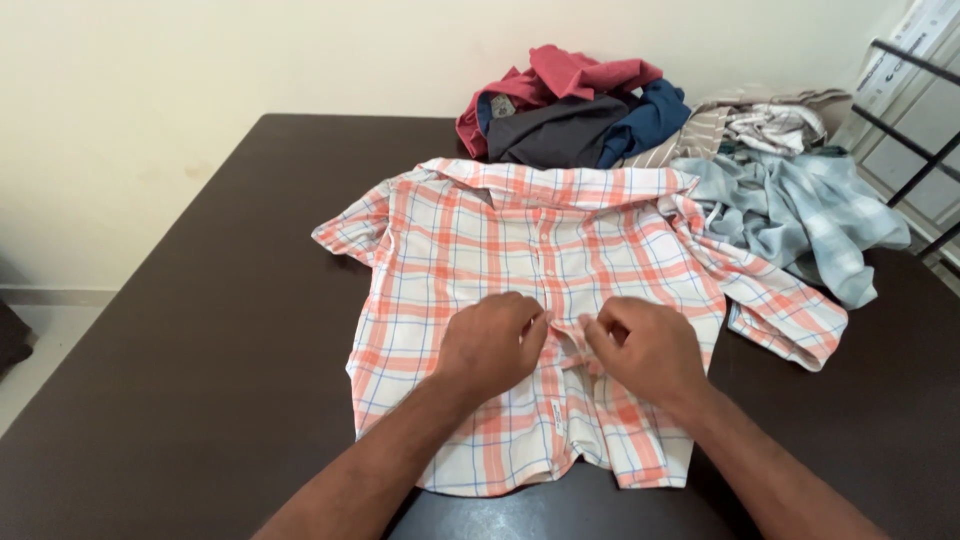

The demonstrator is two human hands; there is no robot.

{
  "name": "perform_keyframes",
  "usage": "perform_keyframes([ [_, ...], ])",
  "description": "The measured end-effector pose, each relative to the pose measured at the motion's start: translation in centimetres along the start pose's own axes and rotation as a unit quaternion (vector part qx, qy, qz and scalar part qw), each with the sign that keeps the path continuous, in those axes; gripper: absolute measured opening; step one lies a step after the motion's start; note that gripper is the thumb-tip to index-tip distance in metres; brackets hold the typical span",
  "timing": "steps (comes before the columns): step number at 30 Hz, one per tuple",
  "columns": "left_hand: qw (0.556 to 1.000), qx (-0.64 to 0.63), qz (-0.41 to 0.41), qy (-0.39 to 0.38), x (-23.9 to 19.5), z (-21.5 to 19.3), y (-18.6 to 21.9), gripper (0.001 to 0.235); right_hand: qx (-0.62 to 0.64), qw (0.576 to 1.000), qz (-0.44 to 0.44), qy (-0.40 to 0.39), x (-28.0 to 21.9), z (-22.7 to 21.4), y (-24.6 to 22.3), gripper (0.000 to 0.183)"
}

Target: The person folds a plaid shirt on a dark table, smoothing the fabric and buttoning it before setting it aside. They then pick up a second plaid shirt, unfold it, and begin buttoning it.

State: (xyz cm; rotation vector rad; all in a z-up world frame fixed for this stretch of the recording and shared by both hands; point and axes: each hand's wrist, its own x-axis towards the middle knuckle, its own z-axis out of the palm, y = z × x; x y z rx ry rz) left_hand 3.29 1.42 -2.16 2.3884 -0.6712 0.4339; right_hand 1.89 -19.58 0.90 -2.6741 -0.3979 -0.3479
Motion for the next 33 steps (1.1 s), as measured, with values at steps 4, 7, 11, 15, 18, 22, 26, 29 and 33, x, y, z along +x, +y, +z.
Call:
perform_keyframes([
  [4, 0.997, -0.019, -0.036, 0.071, 2.1, -0.6, 0.9, 0.023, 0.081, 0.993, 0.035, 0.083, 1.8, 0.5, 0.4, 0.033],
  [7, 0.989, 0.01, -0.147, -0.023, 3.3, 0.3, 0.6, 0.023, 0.147, 0.988, 0.043, 0.027, 2.9, 2.2, 0.5, 0.027],
  [11, 0.982, -0.006, -0.182, -0.047, 3.3, 2.9, -1.1, 0.027, 0.082, 0.993, 0.067, -0.045, 3.2, 4.8, 0.9, 0.032],
  [15, 0.991, -0.054, -0.123, 0.012, 2.2, 2.6, -0.9, 0.029, 0.071, 0.997, -0.005, 0.014, 2.5, 5.8, 2.4, 0.027],
  [18, 0.994, -0.058, -0.091, 0.01, 1.9, 2.8, -1.1, 0.035, 0.151, 0.983, 0.107, -0.013, 2.8, 5.4, 2.7, 0.026],
  [22, 0.995, -0.069, -0.068, 0.021, 2.0, 2.1, -0.4, 0.037, 0.253, 0.956, 0.149, -0.01, 3.2, 5.9, 4.4, 0.023],
  [26, 0.996, -0.072, -0.051, 0.033, 2.2, 2.4, -0.4, 0.032, 0.385, 0.917, 0.107, 0.001, 3.3, 6.2, 5.1, 0.021],
  [29, 0.996, -0.067, -0.059, 0.028, 2.2, 2.5, -0.5, 0.024, 0.409, 0.906, 0.113, 0.007, 3.2, 6.1, 4.6, 0.021],
  [33, 0.996, -0.055, -0.062, 0.014, 2.6, 2.3, -0.1, 0.023, 0.371, 0.918, 0.137, 0.027, 3.2, 5.9, 3.9, 0.021],
])
